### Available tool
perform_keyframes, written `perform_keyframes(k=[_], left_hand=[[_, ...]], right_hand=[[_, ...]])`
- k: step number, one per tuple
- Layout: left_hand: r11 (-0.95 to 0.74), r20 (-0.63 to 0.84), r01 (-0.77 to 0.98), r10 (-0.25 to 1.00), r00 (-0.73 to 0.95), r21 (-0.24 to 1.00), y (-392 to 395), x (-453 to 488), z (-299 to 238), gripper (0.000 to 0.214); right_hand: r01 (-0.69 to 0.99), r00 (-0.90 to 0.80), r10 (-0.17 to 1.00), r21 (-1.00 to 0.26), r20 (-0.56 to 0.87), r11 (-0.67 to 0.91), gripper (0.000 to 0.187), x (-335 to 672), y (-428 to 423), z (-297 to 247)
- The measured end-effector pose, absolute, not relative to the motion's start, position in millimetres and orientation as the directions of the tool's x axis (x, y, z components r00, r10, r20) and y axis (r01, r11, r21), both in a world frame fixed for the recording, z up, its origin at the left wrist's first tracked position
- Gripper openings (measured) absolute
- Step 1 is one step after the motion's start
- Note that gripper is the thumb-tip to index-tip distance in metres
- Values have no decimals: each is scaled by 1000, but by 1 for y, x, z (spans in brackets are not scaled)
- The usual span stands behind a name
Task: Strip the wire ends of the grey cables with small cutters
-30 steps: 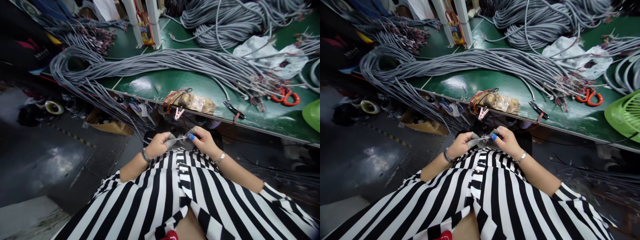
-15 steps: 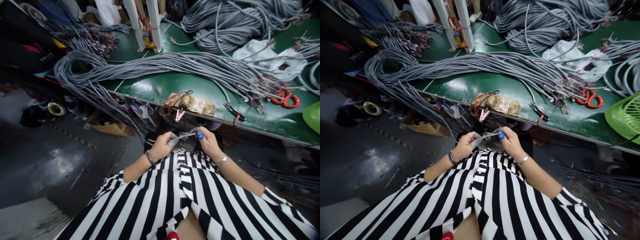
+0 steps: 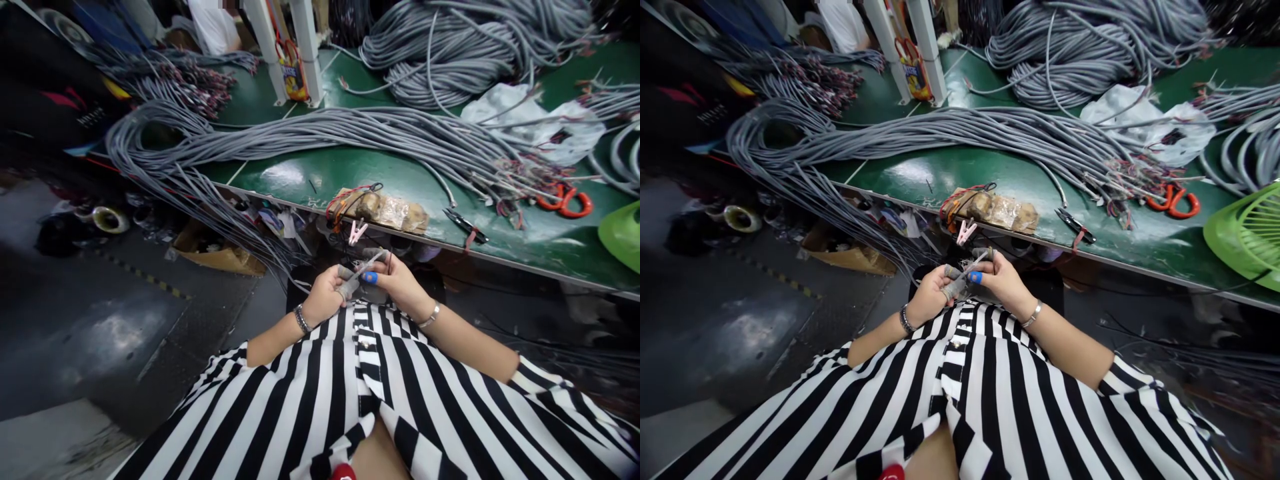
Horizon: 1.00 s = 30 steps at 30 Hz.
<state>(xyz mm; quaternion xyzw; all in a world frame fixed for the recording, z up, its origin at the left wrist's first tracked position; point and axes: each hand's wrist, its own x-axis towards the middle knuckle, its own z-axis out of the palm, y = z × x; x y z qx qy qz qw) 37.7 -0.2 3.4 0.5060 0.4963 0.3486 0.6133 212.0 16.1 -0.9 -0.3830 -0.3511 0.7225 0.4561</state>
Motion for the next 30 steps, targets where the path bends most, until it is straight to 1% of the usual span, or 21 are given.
perform_keyframes(k=[4, 8, 11, 15, 21, 24, 28, 29, 30], left_hand=[[280, -281, 48, 912, 298, 959, 0, 37, 3, 32], [338, -320, 0, 892, 320, 941, 0, 36, 2, 36], [350, -309, -76, 894, 325, 934, -1, 35, -1, 36], [371, -291, -228, 902, 318, 900, -1, 35, -3, 34], [462, -322, -432, 876, 358, 774, 0, 34, -1, 32], [507, -304, -513, 850, 430, 692, 2, 31, -2, 25], [586, -290, -590, 802, 523, 556, 5, 23, -6, 10], [603, -292, -602, 790, 538, 523, 5, 21, -8, 10], [616, -296, -612, 782, 548, 495, 5, 19, -10, 15]], right_hand=[[-426, -230, 940, -842, -253, -330, 55, 208, 19, -3], [-414, -202, 939, -845, -278, -339, 50, 205, 21, -4], [-422, -201, 944, -847, -261, -324, 49, 202, 23, -3], [-421, -168, 951, -853, -261, -309, 47, 196, 23, -2], [-422, -152, 952, -853, -267, -307, 43, 193, 22, -2], [-442, -185, 937, -826, -297, -349, 39, 191, 22, 5], [-447, -218, 925, -811, -311, -378, 38, 183, 23, 15], [-448, -215, 925, -810, -312, -378, 38, 180, 23, 16], [-452, -210, 926, -809, -313, -376, 39, 177, 23, 17]])
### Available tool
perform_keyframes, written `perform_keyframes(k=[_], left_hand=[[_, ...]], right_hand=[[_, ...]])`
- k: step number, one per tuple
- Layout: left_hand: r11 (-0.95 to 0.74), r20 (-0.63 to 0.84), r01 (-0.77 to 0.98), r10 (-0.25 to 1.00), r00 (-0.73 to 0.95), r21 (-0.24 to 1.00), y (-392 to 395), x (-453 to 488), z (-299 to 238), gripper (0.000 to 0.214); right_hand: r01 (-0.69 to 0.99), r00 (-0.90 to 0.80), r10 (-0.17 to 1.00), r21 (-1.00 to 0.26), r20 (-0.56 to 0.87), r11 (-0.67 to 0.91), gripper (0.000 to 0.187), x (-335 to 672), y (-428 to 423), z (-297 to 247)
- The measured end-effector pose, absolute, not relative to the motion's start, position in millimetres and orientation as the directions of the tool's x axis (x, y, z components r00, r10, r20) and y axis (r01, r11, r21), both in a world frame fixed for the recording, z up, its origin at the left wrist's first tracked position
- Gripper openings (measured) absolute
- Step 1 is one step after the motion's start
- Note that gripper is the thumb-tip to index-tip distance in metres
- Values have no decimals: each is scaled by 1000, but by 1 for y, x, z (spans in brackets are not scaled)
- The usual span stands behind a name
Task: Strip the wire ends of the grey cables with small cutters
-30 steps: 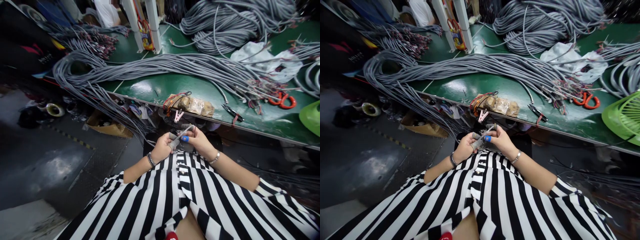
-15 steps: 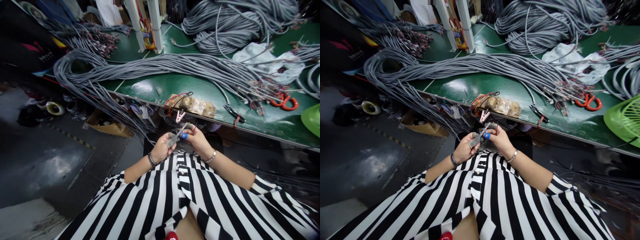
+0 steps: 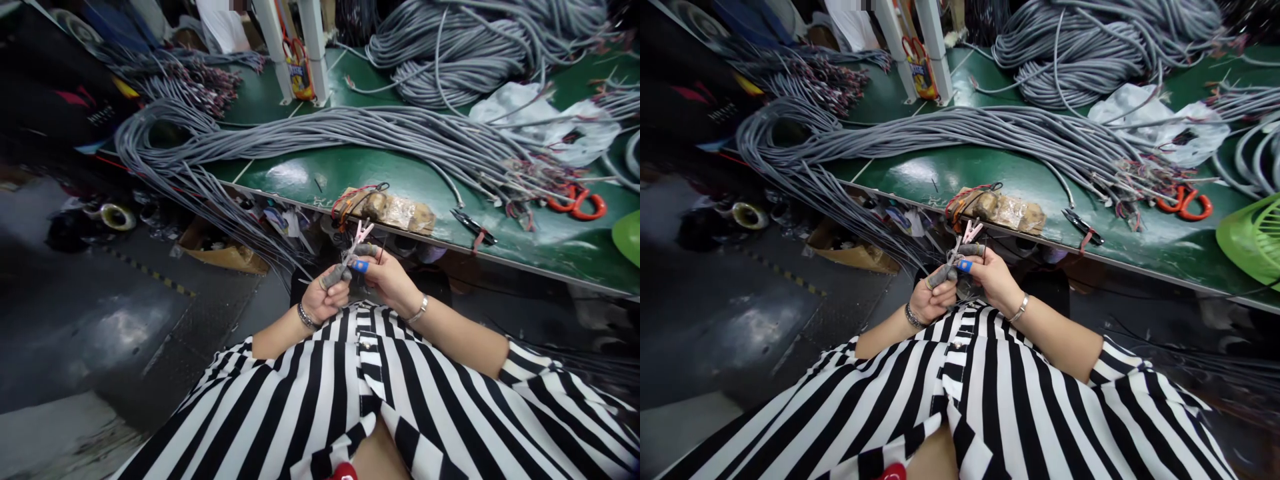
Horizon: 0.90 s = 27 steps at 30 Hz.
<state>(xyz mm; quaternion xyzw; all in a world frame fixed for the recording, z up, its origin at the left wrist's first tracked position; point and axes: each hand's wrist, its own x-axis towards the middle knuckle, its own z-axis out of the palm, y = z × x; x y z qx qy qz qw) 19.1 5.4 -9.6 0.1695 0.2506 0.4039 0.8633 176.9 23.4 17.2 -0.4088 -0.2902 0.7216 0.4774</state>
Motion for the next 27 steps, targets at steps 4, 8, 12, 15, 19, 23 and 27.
perform_keyframes(k=[4, 8, 12, 15, 19, 23, 27], left_hand=[[641, -290, -632, 764, 576, 436, 5, 12, -18, 28], [651, -254, -612, 749, 611, 448, 5, 10, -21, 30], [594, -247, -620, 793, 557, 512, 4, 16, -17, 23], [507, -214, -606, 845, 490, 613, 1, 22, -14, 20], [443, -203, -559, 875, 440, 701, -2, 26, -13, 34], [419, -211, -520, 887, 412, 745, -1, 25, -14, 35], [388, -246, -438, 905, 347, 811, -2, 27, -14, 33]], right_hand=[[-470, -196, 936, -809, -294, -353, 40, 167, 21, 18], [-480, -199, 944, -813, -264, -329, 37, 162, 17, 21], [-499, -161, 950, -808, -268, -313, 33, 165, 15, 18], [-482, -133, 941, -810, -311, -336, 29, 171, 14, 11], [-425, -101, 920, -820, -379, -384, 29, 180, 12, 2], [-321, -10, 980, -928, -198, -190, 24, 190, 9, -3], [-174, 13, 998, -983, 55, 56, 23, 197, 7, -3]])
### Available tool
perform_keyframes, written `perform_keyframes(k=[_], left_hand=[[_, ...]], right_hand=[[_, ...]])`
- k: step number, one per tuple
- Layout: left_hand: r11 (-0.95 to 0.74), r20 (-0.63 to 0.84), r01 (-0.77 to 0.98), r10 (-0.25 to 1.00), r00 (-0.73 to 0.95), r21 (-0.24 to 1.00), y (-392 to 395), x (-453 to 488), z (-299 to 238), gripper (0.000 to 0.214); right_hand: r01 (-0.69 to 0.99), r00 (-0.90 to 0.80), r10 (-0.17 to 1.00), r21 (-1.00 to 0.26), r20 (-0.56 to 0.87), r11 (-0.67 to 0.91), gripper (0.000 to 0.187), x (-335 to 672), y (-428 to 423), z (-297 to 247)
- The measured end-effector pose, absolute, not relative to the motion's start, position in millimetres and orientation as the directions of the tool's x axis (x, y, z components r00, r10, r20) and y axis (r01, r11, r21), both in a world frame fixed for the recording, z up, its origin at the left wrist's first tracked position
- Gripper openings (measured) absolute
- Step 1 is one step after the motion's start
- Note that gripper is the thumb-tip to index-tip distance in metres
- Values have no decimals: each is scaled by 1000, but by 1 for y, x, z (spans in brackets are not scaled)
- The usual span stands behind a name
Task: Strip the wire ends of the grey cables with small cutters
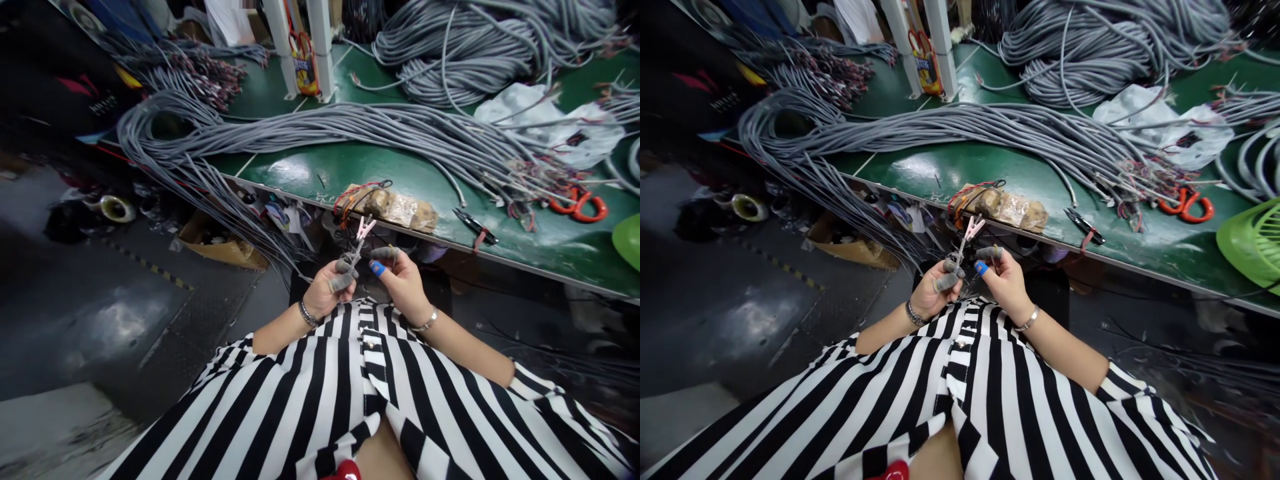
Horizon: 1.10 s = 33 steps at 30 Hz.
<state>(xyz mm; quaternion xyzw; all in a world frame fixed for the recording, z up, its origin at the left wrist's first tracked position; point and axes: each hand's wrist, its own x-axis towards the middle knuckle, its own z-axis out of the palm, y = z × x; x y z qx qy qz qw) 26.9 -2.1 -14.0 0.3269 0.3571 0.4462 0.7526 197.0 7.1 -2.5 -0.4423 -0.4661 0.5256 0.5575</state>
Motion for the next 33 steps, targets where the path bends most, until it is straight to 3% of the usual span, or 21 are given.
perform_keyframes(k=[6, 10, 16, 24, 29, 33], left_hand=[[277, -241, -257, 957, 164, 926, -5, 31, -13, 35], [172, -164, -181, 985, 60, 968, -4, 32, -10, 33], [116, -111, -142, 993, 40, 983, -2, 33, -11, 33], [173, -167, -96, 984, 64, 980, -3, 34, -9, 34], [278, -256, -190, 958, 130, 942, -5, 35, -13, 33], [271, -255, -221, 962, 101, 937, -6, 35, -10, 32]], right_hand=[[-60, -21, 990, -989, 139, 137, 25, 199, 5, 0], [-54, -61, 995, -996, 74, 71, 27, 197, 1, 3], [-36, -82, 997, -999, 1, -2, 58, 188, 2, -1], [-94, -16, 1000, -996, 12, 11, 36, 182, 6, 0], [317, -137, 949, -895, 282, 312, 31, 190, 1, 1], [379, -204, 926, -846, 319, 375, 30, 195, 1, -1]])
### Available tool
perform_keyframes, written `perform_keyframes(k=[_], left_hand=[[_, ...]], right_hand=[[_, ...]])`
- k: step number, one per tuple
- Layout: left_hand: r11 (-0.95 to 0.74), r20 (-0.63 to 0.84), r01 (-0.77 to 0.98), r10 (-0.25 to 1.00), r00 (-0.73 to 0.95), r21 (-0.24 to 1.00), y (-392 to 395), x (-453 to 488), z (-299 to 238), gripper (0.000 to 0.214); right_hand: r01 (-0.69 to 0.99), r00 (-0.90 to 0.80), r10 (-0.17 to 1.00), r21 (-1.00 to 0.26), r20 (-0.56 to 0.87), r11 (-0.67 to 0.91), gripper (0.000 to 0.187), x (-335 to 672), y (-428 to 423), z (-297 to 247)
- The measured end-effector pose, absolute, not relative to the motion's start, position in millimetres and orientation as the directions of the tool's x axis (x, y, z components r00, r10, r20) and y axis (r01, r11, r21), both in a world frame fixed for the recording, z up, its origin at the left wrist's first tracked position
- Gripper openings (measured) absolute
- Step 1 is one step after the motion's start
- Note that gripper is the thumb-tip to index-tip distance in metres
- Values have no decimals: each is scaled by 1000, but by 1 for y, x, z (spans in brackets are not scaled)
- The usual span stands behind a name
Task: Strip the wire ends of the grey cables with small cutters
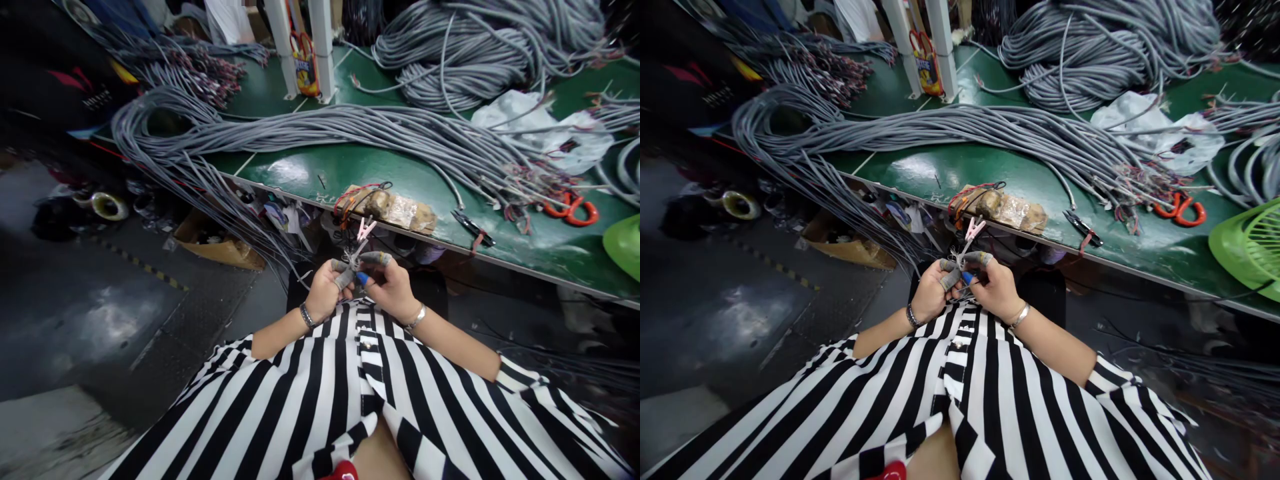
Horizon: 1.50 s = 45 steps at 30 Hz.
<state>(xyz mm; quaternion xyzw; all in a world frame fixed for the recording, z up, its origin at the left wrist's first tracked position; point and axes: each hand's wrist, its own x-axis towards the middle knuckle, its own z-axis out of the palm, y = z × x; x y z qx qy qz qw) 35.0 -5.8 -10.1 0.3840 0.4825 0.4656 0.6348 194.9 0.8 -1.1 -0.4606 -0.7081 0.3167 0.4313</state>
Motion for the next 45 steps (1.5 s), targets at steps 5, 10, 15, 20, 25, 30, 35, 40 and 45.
perform_keyframes(k=[5, 10, 15, 20, 25, 30, 35, 40, 45], left_hand=[[145, -146, -134, 989, 2, 980, -4, 29, -5, 31], [71, -72, -46, 997, -19, 996, -3, 22, -12, 23], [-24, 24, 31, 1000, 7, 999, -7, 23, -15, 18], [19, -21, 63, 999, 37, 998, -1, 21, -15, 16], [246, -245, 0, 966, -88, 969, 10, 8, -29, 24], [350, -339, -200, 937, 89, 915, 3, 4, -19, 29], [517, -379, -454, 851, 364, 726, 1, 5, 3, 30], [539, -354, -499, 836, 420, 679, -2, 9, 3, 24], [516, -355, -471, 849, 391, 716, -4, 13, 2, 26]], right_hand=[[419, -249, 916, -818, 314, 394, 34, 213, 3, 8], [757, -299, 849, -433, 436, 489, 26, 234, 5, 31], [848, -385, 830, -202, 403, 491, 27, 235, 5, 35], [542, -436, 837, -645, 331, 538, 39, 230, -2, 29], [22, -155, 954, -964, 257, 264, 48, 237, -5, 29], [518, -174, 960, -809, 217, 277, 33, 242, 10, 19], [701, -347, 905, -572, 247, 425, 31, 228, 10, 19], [805, -347, 873, -369, 342, 464, 33, 216, 10, 27], [859, -341, 869, -255, 359, 443, 35, 212, 14, 29]])
